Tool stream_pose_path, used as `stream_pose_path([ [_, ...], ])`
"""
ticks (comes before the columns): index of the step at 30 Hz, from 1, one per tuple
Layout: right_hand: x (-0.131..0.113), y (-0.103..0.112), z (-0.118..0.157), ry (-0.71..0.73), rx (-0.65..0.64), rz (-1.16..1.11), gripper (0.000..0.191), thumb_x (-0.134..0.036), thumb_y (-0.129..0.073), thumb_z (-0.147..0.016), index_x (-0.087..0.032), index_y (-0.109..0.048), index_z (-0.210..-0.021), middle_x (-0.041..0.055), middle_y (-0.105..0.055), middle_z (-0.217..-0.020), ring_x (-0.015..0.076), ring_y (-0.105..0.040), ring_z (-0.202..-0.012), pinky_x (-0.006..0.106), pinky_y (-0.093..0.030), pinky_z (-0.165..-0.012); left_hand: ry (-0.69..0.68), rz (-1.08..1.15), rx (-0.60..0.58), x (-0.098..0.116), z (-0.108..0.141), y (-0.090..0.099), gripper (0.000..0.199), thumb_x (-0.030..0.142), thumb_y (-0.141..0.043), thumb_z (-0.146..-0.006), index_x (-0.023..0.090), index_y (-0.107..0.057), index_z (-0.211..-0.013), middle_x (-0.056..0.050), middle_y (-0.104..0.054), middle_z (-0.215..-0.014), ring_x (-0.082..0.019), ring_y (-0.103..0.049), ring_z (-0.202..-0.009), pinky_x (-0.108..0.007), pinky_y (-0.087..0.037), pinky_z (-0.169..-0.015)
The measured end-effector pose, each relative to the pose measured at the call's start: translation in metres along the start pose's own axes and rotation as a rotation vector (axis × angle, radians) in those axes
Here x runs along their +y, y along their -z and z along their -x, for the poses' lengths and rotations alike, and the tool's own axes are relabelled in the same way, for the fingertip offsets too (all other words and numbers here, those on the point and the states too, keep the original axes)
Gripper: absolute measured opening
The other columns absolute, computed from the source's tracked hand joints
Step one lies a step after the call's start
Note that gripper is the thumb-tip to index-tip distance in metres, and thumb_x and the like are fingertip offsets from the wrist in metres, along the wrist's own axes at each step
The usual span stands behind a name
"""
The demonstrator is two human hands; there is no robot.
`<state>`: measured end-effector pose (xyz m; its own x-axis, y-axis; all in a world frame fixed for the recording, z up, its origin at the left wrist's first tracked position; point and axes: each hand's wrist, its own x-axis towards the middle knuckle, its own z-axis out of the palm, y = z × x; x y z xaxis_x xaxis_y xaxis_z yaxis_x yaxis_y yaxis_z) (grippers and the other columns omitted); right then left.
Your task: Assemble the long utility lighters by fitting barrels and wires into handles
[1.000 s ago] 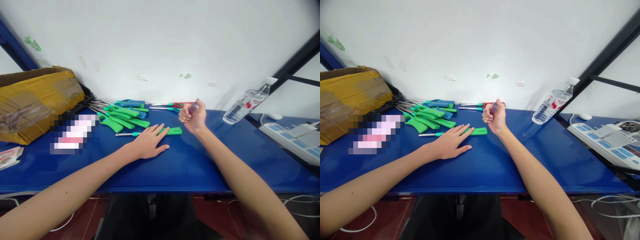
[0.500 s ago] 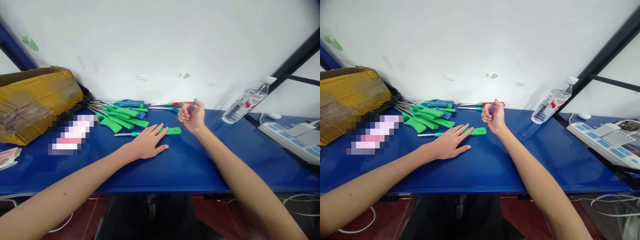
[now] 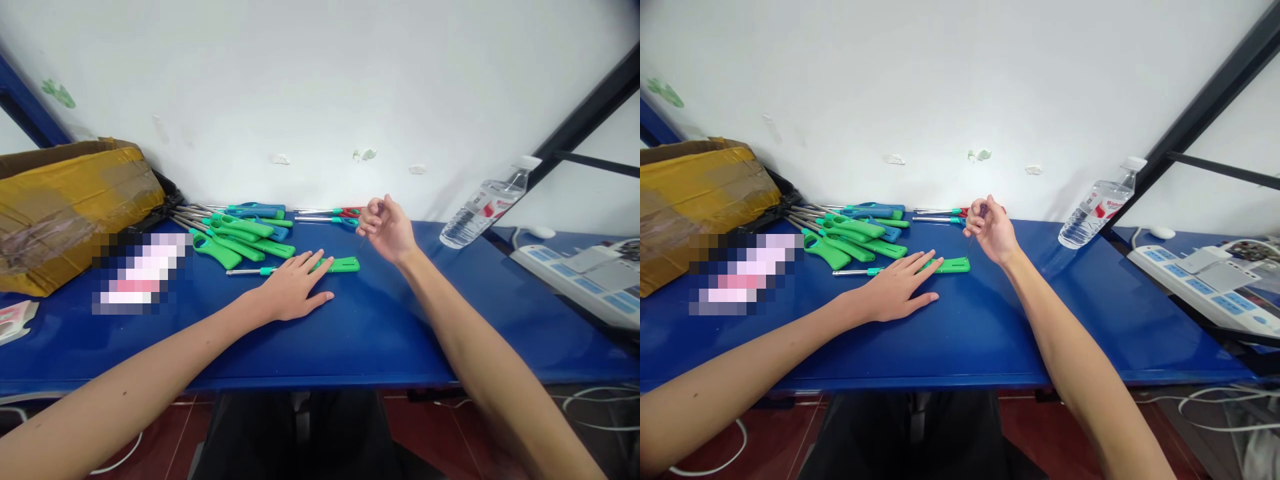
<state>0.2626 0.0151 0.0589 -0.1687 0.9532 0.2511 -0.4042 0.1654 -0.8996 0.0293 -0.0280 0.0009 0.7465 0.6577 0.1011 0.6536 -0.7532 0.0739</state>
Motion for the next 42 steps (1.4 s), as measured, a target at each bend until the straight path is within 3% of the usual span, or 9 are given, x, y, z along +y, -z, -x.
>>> stream_pose_path([
  [7, -0.002, 0.012, 0.000, 0.019, -0.045, 0.099, 0.030, -0.048, -0.076, -0.078, -0.021, -0.063, -0.074, -0.0021, -0.056, -0.066, 0.0121, -0.057, -0.062, 0.026, -0.050, -0.060, -0.004, 0.001, -0.010, 0.000, 0.001, 0.002, 0.073, 0.060, -0.033, -0.101, 0.018, -0.020, -0.159, -0.014, -0.019, -0.165, -0.035, -0.022, -0.150, -0.049, -0.024, -0.120],
  [13, -0.001, 0.012, 0.003, 0.040, 0.014, 0.067, 0.040, -0.043, -0.089, -0.062, -0.021, -0.057, -0.068, 0.0031, -0.072, -0.091, 0.0224, -0.069, -0.098, 0.037, -0.055, -0.088, 0.006, 0.008, -0.019, 0.001, 0.000, 0.003, 0.073, 0.060, -0.034, -0.101, 0.019, -0.020, -0.160, -0.014, -0.018, -0.165, -0.036, -0.022, -0.150, -0.050, -0.024, -0.120],
  [17, 0.000, 0.003, 0.005, 0.002, -0.001, -0.006, 0.037, -0.038, -0.088, -0.066, -0.022, -0.054, -0.071, -0.0035, -0.064, -0.071, 0.0142, -0.065, -0.073, 0.030, -0.056, -0.076, 0.004, 0.012, -0.005, 0.001, 0.000, 0.002, 0.073, 0.060, -0.035, -0.101, 0.018, -0.022, -0.159, -0.015, -0.020, -0.164, -0.036, -0.023, -0.150, -0.050, -0.024, -0.120],
  [21, -0.003, -0.007, 0.005, -0.027, -0.011, 0.011, 0.022, -0.039, -0.075, -0.081, -0.022, -0.061, -0.080, -0.0088, -0.036, -0.056, 0.0084, -0.040, -0.047, 0.025, -0.052, -0.061, -0.009, 0.025, 0.022, 0.000, 0.001, 0.001, 0.072, 0.061, -0.033, -0.101, 0.018, -0.023, -0.159, -0.015, -0.021, -0.164, -0.036, -0.024, -0.150, -0.050, -0.025, -0.119],
  [26, -0.005, -0.003, 0.003, -0.044, -0.020, 0.029, 0.026, -0.045, -0.065, -0.089, -0.022, -0.064, -0.078, -0.0061, -0.038, -0.057, 0.0099, -0.041, -0.049, 0.027, -0.052, -0.062, 0.001, 0.025, 0.003, 0.000, 0.000, 0.001, 0.073, 0.061, -0.033, -0.101, 0.019, -0.022, -0.159, -0.014, -0.019, -0.164, -0.035, -0.023, -0.150, -0.050, -0.024, -0.120],
  [31, -0.003, 0.010, 0.000, 0.052, -0.035, 0.134, 0.032, -0.048, -0.084, -0.070, -0.022, -0.068, -0.077, -0.0017, -0.061, -0.070, 0.0140, -0.062, -0.071, 0.028, -0.054, -0.074, 0.002, 0.021, -0.006, 0.000, 0.000, 0.001, 0.073, 0.061, -0.033, -0.101, 0.019, -0.020, -0.159, -0.014, -0.019, -0.165, -0.035, -0.022, -0.150, -0.050, -0.023, -0.120],
  [35, 0.002, 0.007, 0.001, 0.068, 0.002, 0.114, 0.038, -0.047, -0.089, -0.063, -0.022, -0.063, -0.075, 0.0008, -0.070, -0.082, 0.0169, -0.069, -0.087, 0.032, -0.054, -0.086, 0.006, 0.026, -0.004, 0.000, 0.000, 0.001, 0.074, 0.062, -0.032, -0.101, 0.019, -0.021, -0.159, -0.014, -0.019, -0.164, -0.035, -0.022, -0.150, -0.050, -0.023, -0.120],
  [38, 0.005, -0.002, 0.003, 0.031, -0.053, 0.074, 0.036, -0.045, -0.087, -0.069, -0.022, -0.060, -0.076, -0.0049, -0.060, -0.067, 0.0109, -0.061, -0.066, 0.029, -0.055, -0.076, 0.005, 0.033, -0.005, 0.001, 0.000, 0.001, 0.074, 0.062, -0.032, -0.101, 0.018, -0.021, -0.159, -0.015, -0.019, -0.164, -0.035, -0.022, -0.151, -0.051, -0.023, -0.120],
  [42, 0.003, -0.008, 0.002, -0.012, -0.066, 0.042, 0.029, -0.049, -0.074, -0.082, -0.021, -0.065, -0.080, -0.0091, -0.034, -0.055, 0.0075, -0.035, -0.046, 0.025, -0.050, -0.057, 0.010, 0.026, -0.015, 0.002, 0.001, 0.003, 0.074, 0.061, -0.032, -0.101, 0.018, -0.021, -0.159, -0.015, -0.018, -0.164, -0.036, -0.021, -0.151, -0.052, -0.024, -0.120],
])
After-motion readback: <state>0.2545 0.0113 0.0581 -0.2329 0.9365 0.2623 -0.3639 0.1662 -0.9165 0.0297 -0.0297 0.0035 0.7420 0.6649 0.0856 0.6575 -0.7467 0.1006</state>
